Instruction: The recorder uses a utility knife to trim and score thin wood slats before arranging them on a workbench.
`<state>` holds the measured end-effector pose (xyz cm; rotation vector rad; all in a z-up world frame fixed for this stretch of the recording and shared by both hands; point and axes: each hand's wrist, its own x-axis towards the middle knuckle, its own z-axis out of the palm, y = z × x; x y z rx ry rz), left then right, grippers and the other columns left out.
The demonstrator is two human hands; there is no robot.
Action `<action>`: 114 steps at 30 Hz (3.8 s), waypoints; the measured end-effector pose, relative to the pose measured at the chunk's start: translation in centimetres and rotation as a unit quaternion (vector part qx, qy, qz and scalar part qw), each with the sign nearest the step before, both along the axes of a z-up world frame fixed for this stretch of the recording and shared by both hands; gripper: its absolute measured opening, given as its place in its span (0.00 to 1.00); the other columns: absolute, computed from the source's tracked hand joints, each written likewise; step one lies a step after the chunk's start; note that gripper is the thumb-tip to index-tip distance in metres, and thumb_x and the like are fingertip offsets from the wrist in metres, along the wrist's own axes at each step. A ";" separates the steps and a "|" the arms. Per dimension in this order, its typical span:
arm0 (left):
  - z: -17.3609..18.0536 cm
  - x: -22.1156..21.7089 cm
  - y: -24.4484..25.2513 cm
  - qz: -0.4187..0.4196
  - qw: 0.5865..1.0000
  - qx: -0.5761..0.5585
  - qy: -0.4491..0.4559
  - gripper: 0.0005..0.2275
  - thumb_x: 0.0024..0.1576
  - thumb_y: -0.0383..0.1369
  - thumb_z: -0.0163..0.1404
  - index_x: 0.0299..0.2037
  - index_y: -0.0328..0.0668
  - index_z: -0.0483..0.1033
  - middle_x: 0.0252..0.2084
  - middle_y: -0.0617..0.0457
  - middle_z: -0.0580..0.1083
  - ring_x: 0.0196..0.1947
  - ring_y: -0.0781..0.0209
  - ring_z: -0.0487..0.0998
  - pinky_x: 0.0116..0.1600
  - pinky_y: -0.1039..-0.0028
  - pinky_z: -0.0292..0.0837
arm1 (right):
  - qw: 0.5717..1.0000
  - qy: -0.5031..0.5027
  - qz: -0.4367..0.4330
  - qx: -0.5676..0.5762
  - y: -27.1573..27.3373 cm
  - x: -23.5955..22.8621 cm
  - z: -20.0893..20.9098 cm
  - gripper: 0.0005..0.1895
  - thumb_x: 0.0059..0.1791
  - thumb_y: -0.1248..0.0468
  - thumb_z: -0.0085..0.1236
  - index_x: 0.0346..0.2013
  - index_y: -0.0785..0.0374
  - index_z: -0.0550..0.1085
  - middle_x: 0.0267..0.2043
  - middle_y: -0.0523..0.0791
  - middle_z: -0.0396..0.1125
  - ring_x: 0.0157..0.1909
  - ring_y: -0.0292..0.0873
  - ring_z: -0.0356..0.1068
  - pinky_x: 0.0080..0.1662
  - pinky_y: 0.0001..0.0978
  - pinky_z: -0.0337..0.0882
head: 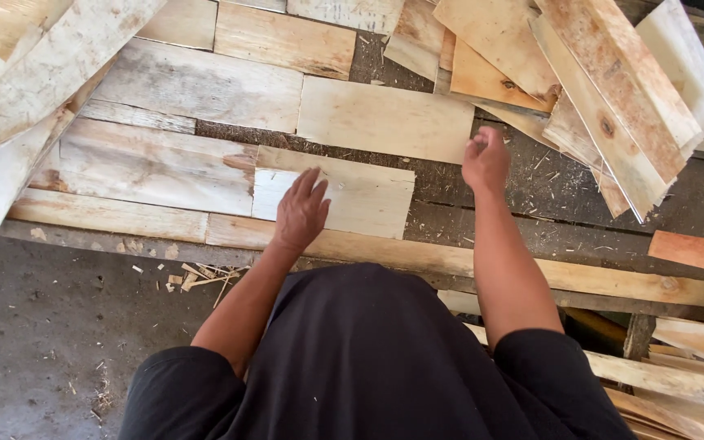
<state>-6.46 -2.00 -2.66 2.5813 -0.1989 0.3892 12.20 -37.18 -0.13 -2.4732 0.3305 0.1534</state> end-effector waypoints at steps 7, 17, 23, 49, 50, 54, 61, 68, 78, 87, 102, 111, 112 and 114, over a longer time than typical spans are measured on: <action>3.0 -1.1 -1.3 0.004 0.996 -0.016 0.090 0.22 0.54 0.30 0.59 0.58 0.31 0.72 0.65 0.37 0.67 0.69 0.40 0.64 0.66 0.55 0.66 | 0.996 0.051 -0.068 0.018 1.3 4.2 -1.2 0.25 0.47 0.61 0.70 0.54 0.64 0.70 0.40 0.46 0.73 0.40 0.40 0.74 0.42 0.33 0.74; 2.0 -1.4 -1.5 0.012 0.994 -0.015 0.107 0.25 0.53 0.31 0.60 0.59 0.30 0.70 0.67 0.37 0.65 0.70 0.41 0.62 0.67 0.57 0.65 | 0.908 0.244 -0.156 0.303 -3.4 4.3 -2.5 0.07 0.53 0.62 0.61 0.42 0.61 0.73 0.29 0.39 0.65 0.24 0.31 0.56 0.23 0.23 0.55; 2.6 -1.1 -1.6 0.033 0.992 -0.052 0.106 0.25 0.52 0.31 0.60 0.59 0.30 0.71 0.66 0.38 0.67 0.70 0.41 0.63 0.66 0.56 0.65 | 0.893 0.210 -0.146 0.370 -5.9 -1.9 1.0 0.04 0.56 0.63 0.52 0.42 0.58 0.75 0.29 0.39 0.63 0.25 0.31 0.54 0.25 0.22 0.57; 4.3 4.7 -2.4 0.148 0.682 -0.696 0.169 0.13 0.63 0.23 0.49 0.56 0.29 0.77 0.40 0.51 0.81 0.33 0.70 0.80 0.38 0.78 0.78 | 0.774 0.103 -0.018 0.624 9.5 -11.8 -0.3 0.08 0.59 0.60 0.49 0.50 0.60 0.72 0.40 0.41 0.71 0.41 0.38 0.74 0.41 0.31 0.74; 4.0 4.6 -2.2 0.144 0.684 -0.696 0.165 0.13 0.63 0.23 0.49 0.56 0.29 0.77 0.40 0.51 0.81 0.33 0.69 0.80 0.38 0.78 0.78 | 0.776 0.101 -0.022 0.622 9.4 -11.7 -0.2 0.11 0.59 0.60 0.47 0.53 0.59 0.73 0.40 0.41 0.71 0.41 0.38 0.74 0.41 0.30 0.75; 5.2 4.1 -1.5 0.138 0.676 -0.702 0.175 0.13 0.63 0.23 0.50 0.57 0.30 0.77 0.40 0.51 0.81 0.34 0.70 0.80 0.38 0.78 0.79 | 0.813 0.072 0.012 0.577 9.2 -10.8 0.3 0.14 0.59 0.62 0.45 0.57 0.60 0.72 0.44 0.43 0.74 0.40 0.38 0.74 0.40 0.29 0.75; 8.2 2.6 0.3 0.121 0.677 -0.686 0.236 0.13 0.62 0.25 0.51 0.57 0.32 0.77 0.40 0.53 0.81 0.33 0.72 0.79 0.36 0.80 0.77 | 0.939 -0.268 0.205 0.067 10.5 -8.4 11.7 0.28 0.55 0.57 0.49 0.69 0.60 0.61 0.62 0.56 0.64 0.56 0.53 0.69 0.54 0.42 0.74; 12.3 0.9 3.7 0.023 0.664 -0.693 0.280 0.14 0.62 0.24 0.54 0.58 0.28 0.78 0.39 0.51 0.81 0.30 0.73 0.75 0.33 0.84 0.69 | 0.837 -0.431 0.330 -0.072 10.2 -5.3 15.2 0.16 0.53 0.70 0.58 0.54 0.54 0.77 0.67 0.53 0.67 0.70 0.55 0.64 0.70 0.47 0.65; 15.9 2.5 2.8 0.110 0.659 -0.714 0.211 0.24 0.67 0.39 0.38 0.64 0.26 0.70 0.52 0.40 0.78 0.47 0.63 0.82 0.56 0.76 0.79 | 0.914 -0.294 0.254 0.118 12.2 -7.8 15.2 0.07 0.56 0.66 0.61 0.36 0.65 0.73 0.29 0.46 0.67 0.31 0.43 0.66 0.36 0.36 0.66; 2.5 3.0 0.0 0.139 0.704 -0.664 0.213 0.20 0.58 0.17 0.51 0.62 0.27 0.70 0.44 0.46 0.80 0.39 0.65 0.80 0.44 0.77 0.77 | 0.926 0.012 0.174 0.334 13.9 -6.2 3.3 0.07 0.58 0.65 0.58 0.43 0.68 0.78 0.31 0.40 0.64 0.30 0.33 0.58 0.32 0.29 0.60; -2.1 7.1 1.6 0.256 0.754 -0.572 0.196 0.16 0.54 0.18 0.54 0.54 0.31 0.77 0.37 0.51 0.82 0.35 0.65 0.81 0.38 0.76 0.77 | 0.965 -0.053 0.064 -0.247 -4.2 -12.5 3.2 0.33 0.42 0.57 0.72 0.59 0.64 0.71 0.54 0.57 0.65 0.57 0.60 0.65 0.57 0.54 0.64; 4.2 5.1 1.8 0.272 0.948 -0.081 0.144 0.19 0.52 0.34 0.66 0.52 0.38 0.79 0.51 0.42 0.78 0.51 0.45 0.79 0.51 0.57 0.75 | 0.981 0.006 0.045 -0.188 -7.5 -13.9 -1.3 0.21 0.48 0.57 0.69 0.52 0.60 0.75 0.50 0.51 0.70 0.54 0.57 0.70 0.56 0.50 0.69; 3.6 5.2 1.5 0.214 0.961 -0.062 0.166 0.22 0.54 0.37 0.64 0.57 0.39 0.76 0.60 0.42 0.73 0.59 0.45 0.74 0.59 0.58 0.72 | 0.982 0.003 0.043 -0.182 -7.4 -13.7 -1.2 0.20 0.46 0.58 0.69 0.49 0.62 0.74 0.48 0.53 0.70 0.52 0.59 0.71 0.53 0.50 0.69; 3.3 5.4 0.6 0.157 0.969 -0.043 0.186 0.24 0.56 0.39 0.63 0.61 0.40 0.74 0.69 0.42 0.67 0.68 0.46 0.69 0.67 0.58 0.69 | 0.983 0.000 0.043 -0.176 -7.5 -13.2 -1.3 0.19 0.45 0.59 0.69 0.46 0.64 0.74 0.46 0.55 0.70 0.49 0.60 0.71 0.49 0.51 0.70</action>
